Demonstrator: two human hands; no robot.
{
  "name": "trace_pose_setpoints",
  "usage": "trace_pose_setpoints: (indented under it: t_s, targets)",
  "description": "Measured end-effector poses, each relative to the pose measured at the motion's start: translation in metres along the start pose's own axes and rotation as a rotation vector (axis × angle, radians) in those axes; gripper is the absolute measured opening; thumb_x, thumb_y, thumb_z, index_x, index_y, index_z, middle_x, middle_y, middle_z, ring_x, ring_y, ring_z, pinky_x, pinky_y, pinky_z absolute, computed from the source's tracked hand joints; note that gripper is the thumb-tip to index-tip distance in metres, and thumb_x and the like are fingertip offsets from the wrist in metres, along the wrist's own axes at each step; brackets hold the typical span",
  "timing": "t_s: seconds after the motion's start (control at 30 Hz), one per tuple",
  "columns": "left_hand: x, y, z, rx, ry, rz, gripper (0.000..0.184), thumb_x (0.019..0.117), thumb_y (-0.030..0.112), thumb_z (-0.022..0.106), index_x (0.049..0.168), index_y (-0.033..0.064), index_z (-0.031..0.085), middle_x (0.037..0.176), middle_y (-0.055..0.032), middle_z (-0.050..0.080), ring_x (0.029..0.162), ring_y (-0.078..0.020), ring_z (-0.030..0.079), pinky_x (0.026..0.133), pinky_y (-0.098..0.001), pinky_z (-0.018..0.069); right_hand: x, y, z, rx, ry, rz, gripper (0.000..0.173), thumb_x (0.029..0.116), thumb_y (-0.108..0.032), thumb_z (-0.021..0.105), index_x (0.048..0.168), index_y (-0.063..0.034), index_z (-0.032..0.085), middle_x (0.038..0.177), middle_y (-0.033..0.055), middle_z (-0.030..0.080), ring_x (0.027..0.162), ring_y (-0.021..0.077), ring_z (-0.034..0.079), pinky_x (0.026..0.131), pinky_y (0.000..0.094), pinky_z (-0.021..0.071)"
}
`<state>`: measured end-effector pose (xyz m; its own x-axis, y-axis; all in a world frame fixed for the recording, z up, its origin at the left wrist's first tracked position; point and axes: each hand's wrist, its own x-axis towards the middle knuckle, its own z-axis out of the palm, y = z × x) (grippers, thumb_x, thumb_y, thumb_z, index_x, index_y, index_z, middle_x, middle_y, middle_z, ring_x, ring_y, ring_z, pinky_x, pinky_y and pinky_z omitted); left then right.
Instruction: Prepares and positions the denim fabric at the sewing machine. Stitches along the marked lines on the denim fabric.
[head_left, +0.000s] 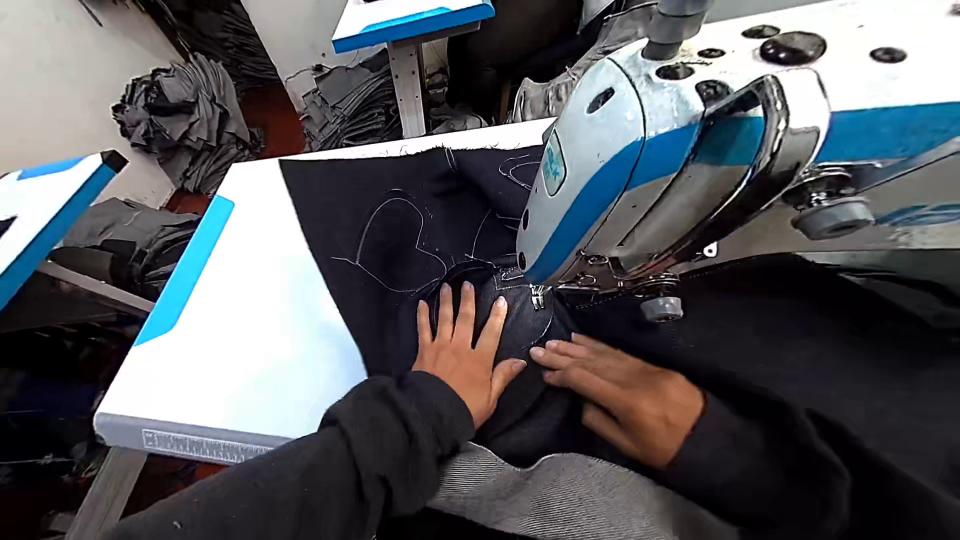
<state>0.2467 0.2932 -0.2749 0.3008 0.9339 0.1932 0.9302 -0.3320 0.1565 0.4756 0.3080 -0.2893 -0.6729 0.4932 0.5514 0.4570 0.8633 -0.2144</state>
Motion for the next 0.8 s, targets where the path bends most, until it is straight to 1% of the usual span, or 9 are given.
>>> trace_pose_setpoints:
  t_s: [0.13, 0.2, 0.3, 0.4, 0.5, 0.6, 0.7, 0.77, 0.8]
  targets:
    - [0.005, 0.006, -0.034, -0.083, -0.323, -0.104, 0.07, 0.1051, 0.055, 0.041, 0.162, 0.0157, 0.03, 0.168, -0.0259, 0.016, 0.156, -0.048, 0.008, 0.12, -0.0705, 0.0073, 0.008, 0.02, -0.015, 0.039, -0.112, -0.076, 0.03, 0.0859, -0.01, 0.049, 0.093, -0.0013, 0.076, 0.114, 0.0107, 0.077, 0.116, 0.0301, 0.071, 0.103, 0.0478, 0.0539]
    - [0.03, 0.002, -0.068, 0.001, -0.534, -0.05, 0.062, 0.1089, 0.052, 0.033, 0.159, 0.0163, 0.038, 0.166, -0.0228, 0.026, 0.155, -0.0464, 0.019, 0.119, -0.0678, 0.0194, 0.008, 0.021, -0.015, 0.059, -0.098, -0.062, 0.026, 0.0825, -0.008, 0.051, 0.09, -0.0001, 0.075, 0.112, 0.0118, 0.077, 0.115, 0.0322, 0.072, 0.102, 0.049, 0.0543]
    - [0.062, -0.037, -0.069, 0.158, -0.231, 0.614, 0.033, 0.1044, 0.026, 0.056, 0.132, 0.0159, 0.07, 0.142, -0.013, 0.062, 0.137, -0.0363, 0.053, 0.112, -0.0565, 0.0398, 0.003, 0.038, -0.01, 0.11, -0.049, -0.15, 0.023, 0.0842, -0.005, 0.051, 0.087, -0.0028, 0.074, 0.114, 0.011, 0.077, 0.116, 0.0298, 0.071, 0.105, 0.0456, 0.0526]
    - [0.093, -0.081, -0.041, 0.023, -0.236, 1.085, 0.045, 0.1036, 0.023, 0.052, 0.147, 0.0127, 0.056, 0.156, -0.0074, 0.051, 0.149, -0.0262, 0.041, 0.123, -0.0547, 0.0249, -0.005, 0.045, -0.016, 0.081, -0.046, -0.161, 0.026, 0.0877, -0.005, 0.051, 0.096, -0.0034, 0.076, 0.126, 0.0145, 0.072, 0.121, 0.0315, 0.068, 0.104, 0.0447, 0.0536]
    - [0.084, -0.092, -0.024, -0.084, -0.235, 1.023, 0.051, 0.1069, 0.03, 0.035, 0.15, 0.009, 0.051, 0.158, -0.0075, 0.048, 0.151, -0.0254, 0.038, 0.124, -0.0547, 0.0251, -0.019, 0.003, -0.023, -0.083, 0.022, 0.241, 0.037, 0.0912, -0.011, 0.053, 0.121, 0.0015, 0.071, 0.131, 0.0191, 0.069, 0.098, 0.0383, 0.075, 0.072, 0.0533, 0.0619]
    - [0.067, -0.089, -0.018, -0.109, -0.201, 0.924, 0.055, 0.1076, 0.039, 0.031, 0.154, 0.0148, 0.048, 0.16, -0.0074, 0.045, 0.151, -0.0266, 0.037, 0.121, -0.0547, 0.0281, -0.013, 0.012, -0.032, -0.159, -0.019, 0.372, 0.036, 0.0865, 0.0, 0.056, 0.119, 0.0069, 0.07, 0.101, 0.0273, 0.074, 0.077, 0.048, 0.073, 0.061, 0.065, 0.0562]
    - [0.047, -0.074, -0.018, -0.085, -0.172, 0.763, 0.052, 0.1058, 0.038, 0.041, 0.152, 0.0173, 0.051, 0.16, -0.0062, 0.046, 0.15, -0.0264, 0.039, 0.12, -0.0561, 0.0304, 0.017, 0.065, -0.045, -0.207, -0.235, 0.418, 0.018, 0.0946, 0.004, 0.06, 0.106, 0.0141, 0.07, 0.092, 0.0354, 0.07, 0.085, 0.0555, 0.069, 0.075, 0.0704, 0.0516]
    - [0.032, -0.068, -0.008, -0.17, -0.285, 0.51, 0.048, 0.0965, 0.021, 0.065, 0.142, 0.0052, 0.06, 0.155, -0.013, 0.05, 0.15, -0.0303, 0.037, 0.125, -0.0549, 0.0172, 0.018, 0.086, -0.049, -0.284, -0.321, 0.456, 0.022, 0.1004, -0.009, 0.058, 0.104, 0.0079, 0.07, 0.097, 0.029, 0.069, 0.095, 0.0458, 0.067, 0.087, 0.0641, 0.0497]
    - [0.025, -0.07, 0.013, -0.195, -0.281, 0.375, 0.048, 0.089, 0.018, 0.075, 0.133, 0.001, 0.065, 0.146, -0.0146, 0.059, 0.147, -0.0305, 0.042, 0.128, -0.0501, 0.0141, 0.018, 0.077, -0.061, -0.371, -0.396, 0.448, 0.02, 0.0978, -0.015, 0.057, 0.101, 0.0013, 0.069, 0.095, 0.0215, 0.068, 0.093, 0.0374, 0.067, 0.083, 0.0569, 0.052]
